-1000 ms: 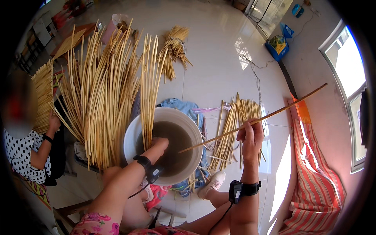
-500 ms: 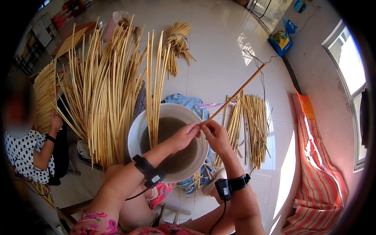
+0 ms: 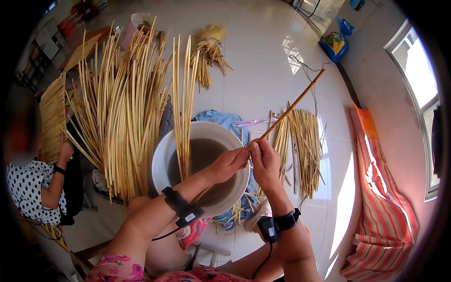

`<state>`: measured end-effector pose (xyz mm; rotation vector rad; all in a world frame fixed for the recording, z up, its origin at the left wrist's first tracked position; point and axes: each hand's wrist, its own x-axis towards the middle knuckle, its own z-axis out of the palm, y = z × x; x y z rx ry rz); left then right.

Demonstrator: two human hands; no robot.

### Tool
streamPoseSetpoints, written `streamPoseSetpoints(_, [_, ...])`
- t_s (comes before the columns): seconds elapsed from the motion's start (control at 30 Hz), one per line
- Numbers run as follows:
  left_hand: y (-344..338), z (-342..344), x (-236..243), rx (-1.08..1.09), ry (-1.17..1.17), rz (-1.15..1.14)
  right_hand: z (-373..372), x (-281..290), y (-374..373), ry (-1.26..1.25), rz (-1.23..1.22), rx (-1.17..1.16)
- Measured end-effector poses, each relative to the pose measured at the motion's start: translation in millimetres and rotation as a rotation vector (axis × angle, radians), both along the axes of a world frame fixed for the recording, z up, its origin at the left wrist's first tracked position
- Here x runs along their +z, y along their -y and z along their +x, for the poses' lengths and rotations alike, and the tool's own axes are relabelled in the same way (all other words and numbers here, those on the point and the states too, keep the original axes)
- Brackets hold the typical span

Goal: The person dips long straws into a bucket of water and pulls them through their fingers to moisten them while working in a workshop.

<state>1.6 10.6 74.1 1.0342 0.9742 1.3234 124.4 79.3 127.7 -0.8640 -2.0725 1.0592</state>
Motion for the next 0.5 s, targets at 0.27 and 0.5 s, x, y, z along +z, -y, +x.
streamPoseSetpoints(0.27, [21, -10, -57, -0.226, -0.755, 0.001, 73, 47, -76, -0.58, -0.141, -0.538])
streamPoseSetpoints(0.5, [16, -24, -82, -0.471, -1.262, -0.493, 89, 30, -79, -0.44, -0.031, -0.579])
